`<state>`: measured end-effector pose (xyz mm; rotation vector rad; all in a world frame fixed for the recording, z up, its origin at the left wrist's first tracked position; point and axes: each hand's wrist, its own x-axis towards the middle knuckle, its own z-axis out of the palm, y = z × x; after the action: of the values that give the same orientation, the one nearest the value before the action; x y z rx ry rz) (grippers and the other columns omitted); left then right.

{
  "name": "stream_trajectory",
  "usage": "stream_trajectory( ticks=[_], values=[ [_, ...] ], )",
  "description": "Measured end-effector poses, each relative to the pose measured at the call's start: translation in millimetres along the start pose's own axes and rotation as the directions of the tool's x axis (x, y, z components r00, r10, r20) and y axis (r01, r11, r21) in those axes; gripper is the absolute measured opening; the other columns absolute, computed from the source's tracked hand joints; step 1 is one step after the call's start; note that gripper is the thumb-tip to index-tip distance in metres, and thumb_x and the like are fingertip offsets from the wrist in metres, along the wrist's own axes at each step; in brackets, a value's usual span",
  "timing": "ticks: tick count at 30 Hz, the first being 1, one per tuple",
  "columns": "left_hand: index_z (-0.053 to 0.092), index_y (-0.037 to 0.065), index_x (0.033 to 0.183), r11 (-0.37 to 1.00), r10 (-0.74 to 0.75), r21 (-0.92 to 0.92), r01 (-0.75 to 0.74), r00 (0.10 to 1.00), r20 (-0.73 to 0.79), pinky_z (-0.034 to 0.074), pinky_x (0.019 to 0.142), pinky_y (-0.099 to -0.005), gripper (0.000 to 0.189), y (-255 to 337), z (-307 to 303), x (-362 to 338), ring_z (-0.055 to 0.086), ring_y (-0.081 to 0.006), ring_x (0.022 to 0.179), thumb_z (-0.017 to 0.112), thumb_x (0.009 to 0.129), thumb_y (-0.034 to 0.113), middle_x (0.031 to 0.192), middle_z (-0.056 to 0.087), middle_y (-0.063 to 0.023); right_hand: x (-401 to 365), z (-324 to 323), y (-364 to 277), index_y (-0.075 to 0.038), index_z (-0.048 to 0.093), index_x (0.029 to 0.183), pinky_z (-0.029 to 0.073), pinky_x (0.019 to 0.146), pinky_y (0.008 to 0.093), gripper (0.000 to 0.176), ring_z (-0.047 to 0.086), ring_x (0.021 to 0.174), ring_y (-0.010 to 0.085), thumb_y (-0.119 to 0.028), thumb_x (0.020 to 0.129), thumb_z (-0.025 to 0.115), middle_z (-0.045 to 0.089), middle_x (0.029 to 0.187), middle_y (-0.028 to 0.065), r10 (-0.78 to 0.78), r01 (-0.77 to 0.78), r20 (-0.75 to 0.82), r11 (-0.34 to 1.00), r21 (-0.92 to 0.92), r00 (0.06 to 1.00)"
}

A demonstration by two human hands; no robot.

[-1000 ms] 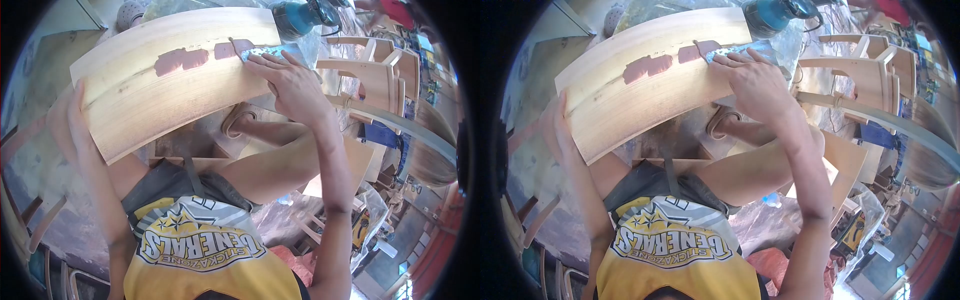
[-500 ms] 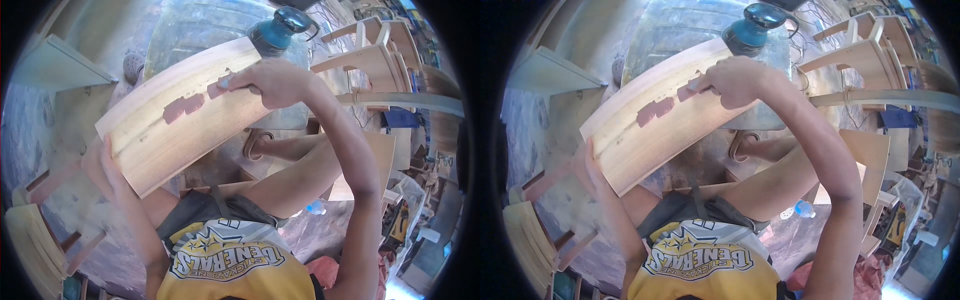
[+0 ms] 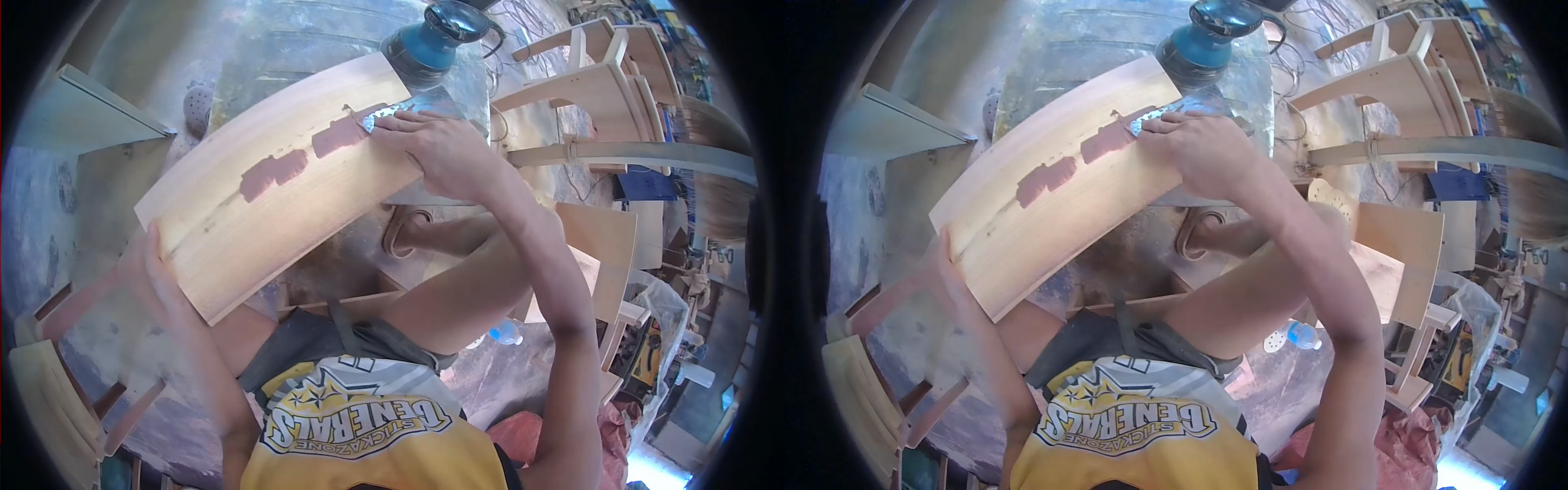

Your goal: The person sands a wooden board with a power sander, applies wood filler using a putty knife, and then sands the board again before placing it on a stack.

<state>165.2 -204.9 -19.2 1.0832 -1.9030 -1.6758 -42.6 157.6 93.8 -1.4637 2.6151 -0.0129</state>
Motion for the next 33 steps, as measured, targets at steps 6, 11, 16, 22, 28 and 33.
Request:
stream_trajectory(
  ticks=[6,11,16,22,28,33],
  values=[
    [0.058,-0.004,0.126,0.679,-0.344,-0.602,0.420,0.906,0.245,0.056,0.087,-0.0384,0.051,-7,12,5,0.068,-0.0260,0.101,0.060,0.099,0.039,0.115,0.066,-0.0186,4,-53,-11,-0.015,0.064,0.132,0.051,0.093,0.0447,0.057,0.062,0.115,0.0360,0.006,0.079,0.055,0.067,0.125,0.0142,0.153,-0.228,0.473,0.968,0.106,0.868],
    [0.051,-0.005,0.135,0.732,-0.302,-0.556,0.393,0.920,0.252,0.055,0.090,-0.0360,0.062,-5,14,2,0.067,-0.0276,0.106,0.058,0.099,0.045,0.123,0.063,-0.0199,41,-54,17,-0.015,0.064,0.132,0.051,0.087,0.0483,0.062,0.063,0.108,0.0390,0.009,0.077,0.049,0.069,0.116,0.0181,0.085,-0.131,0.302,0.982,0.135,0.949],
    [0.051,-0.004,0.135,0.748,-0.331,-0.517,0.416,0.909,0.252,0.055,0.092,-0.0398,0.062,-4,10,4,0.067,-0.0287,0.107,0.059,0.099,0.045,0.120,0.064,-0.0207,35,-38,22,-0.014,0.065,0.131,0.050,0.086,0.0488,0.068,0.064,0.105,0.0392,0.011,0.072,0.045,0.068,0.116,0.0199,0.025,-0.088,0.404,0.987,0.138,0.915],
    [0.050,-0.004,0.136,0.674,-0.305,-0.597,0.436,0.900,0.312,0.056,0.093,-0.0404,0.060,-4,11,4,0.066,-0.0303,0.110,0.058,0.100,0.043,0.124,0.063,-0.0211,14,-70,17,-0.010,0.065,0.131,0.053,0.084,0.0427,0.051,0.067,0.095,0.0357,0.004,0.083,0.054,0.071,0.115,0.0174,0.005,-0.119,0.510,0.975,0.190,0.860],
    [0.050,-0.003,0.136,0.699,-0.271,-0.571,0.430,0.899,0.345,0.057,0.089,-0.0386,0.058,-6,11,0,0.068,-0.0289,0.107,0.058,0.100,0.041,0.122,0.064,-0.0204,-24,-49,69,-0.006,0.066,0.106,0.052,0.075,0.0300,0.027,0.064,0.082,0.0146,-0.017,0.085,0.079,0.068,0.090,0.0053,0.491,-0.389,0.168,0.392,0.834,0.855],
    [0.051,-0.004,0.135,0.709,-0.322,-0.548,0.444,0.895,0.309,0.056,0.091,-0.0388,0.056,9,15,-9,0.068,-0.0291,0.107,0.057,0.101,0.039,0.123,0.064,-0.0216,-35,0,85,-0.007,0.063,0.099,0.053,0.072,0.0283,0.020,0.064,0.080,0.0127,-0.013,0.086,0.078,0.066,0.092,0.0045,0.650,-0.417,0.340,-0.038,0.908,0.679]
  ],
)
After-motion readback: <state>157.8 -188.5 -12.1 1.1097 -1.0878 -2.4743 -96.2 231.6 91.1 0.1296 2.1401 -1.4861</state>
